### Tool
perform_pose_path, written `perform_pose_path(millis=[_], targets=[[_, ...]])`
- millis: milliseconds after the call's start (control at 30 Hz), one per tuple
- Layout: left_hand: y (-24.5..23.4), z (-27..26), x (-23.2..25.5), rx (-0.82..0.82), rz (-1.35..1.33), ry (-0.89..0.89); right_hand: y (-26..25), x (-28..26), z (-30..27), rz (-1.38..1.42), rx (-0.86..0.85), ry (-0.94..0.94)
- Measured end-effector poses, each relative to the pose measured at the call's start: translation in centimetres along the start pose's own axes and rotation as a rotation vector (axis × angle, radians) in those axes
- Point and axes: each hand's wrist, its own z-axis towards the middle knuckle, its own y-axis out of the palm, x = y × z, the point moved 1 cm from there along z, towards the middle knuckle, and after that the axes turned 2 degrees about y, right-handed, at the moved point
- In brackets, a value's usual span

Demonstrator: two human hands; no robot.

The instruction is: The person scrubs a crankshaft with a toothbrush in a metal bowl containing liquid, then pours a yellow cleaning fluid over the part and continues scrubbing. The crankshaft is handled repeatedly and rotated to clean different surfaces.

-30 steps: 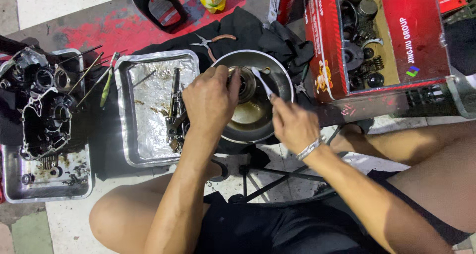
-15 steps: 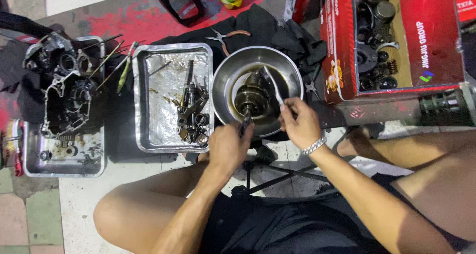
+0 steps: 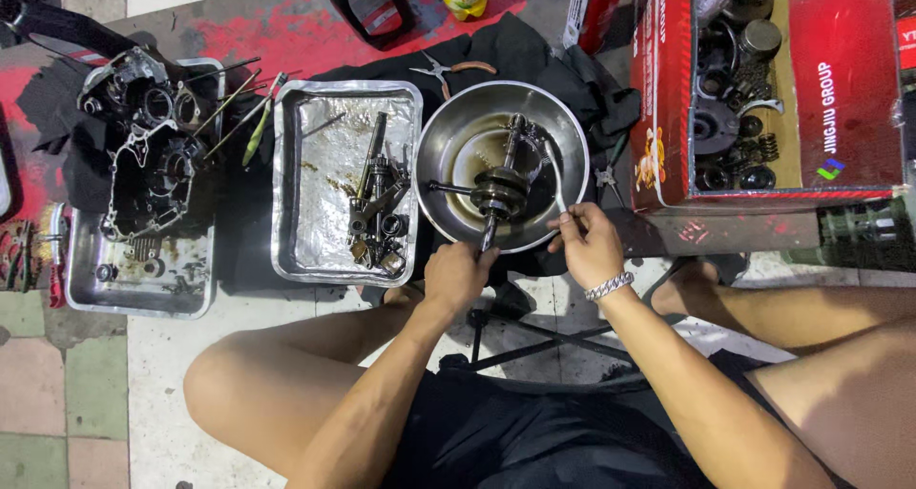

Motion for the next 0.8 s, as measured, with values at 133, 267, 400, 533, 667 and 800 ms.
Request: perform_pose_path(millis=[133,267,400,533,667,800], targets=[[-0.3,0.9,-0.1,-0.162,0.074,0.068,0.6,0.2,0.0,0.006,-0.032,0.022],[-2.0,4.6,-2.7,-0.08,-0.084,0.084,0.1,-0.8,-0.2,-0.158,0.0,0.113],[-1.2,8.6,-4.6,0.36,0.273,0.189,-1.1,-3.5,-0.1,-0.619,0.145,-0.163],[-0.2,10.4,-4.9,0.414,0.351,0.349,-0.8,-5.7,0.8,-0.868,0.042,0.013],[-2.3,10.2,-5.1,0.418,0.176,0.382,-1.7,-6.3,2.3,-0.892,-0.067,-0.07],[-5.1,8.8,-4.1,0.33,-0.298,0.318,-2.5,-7.6,1.2,-0.711,0.052,-0.007]])
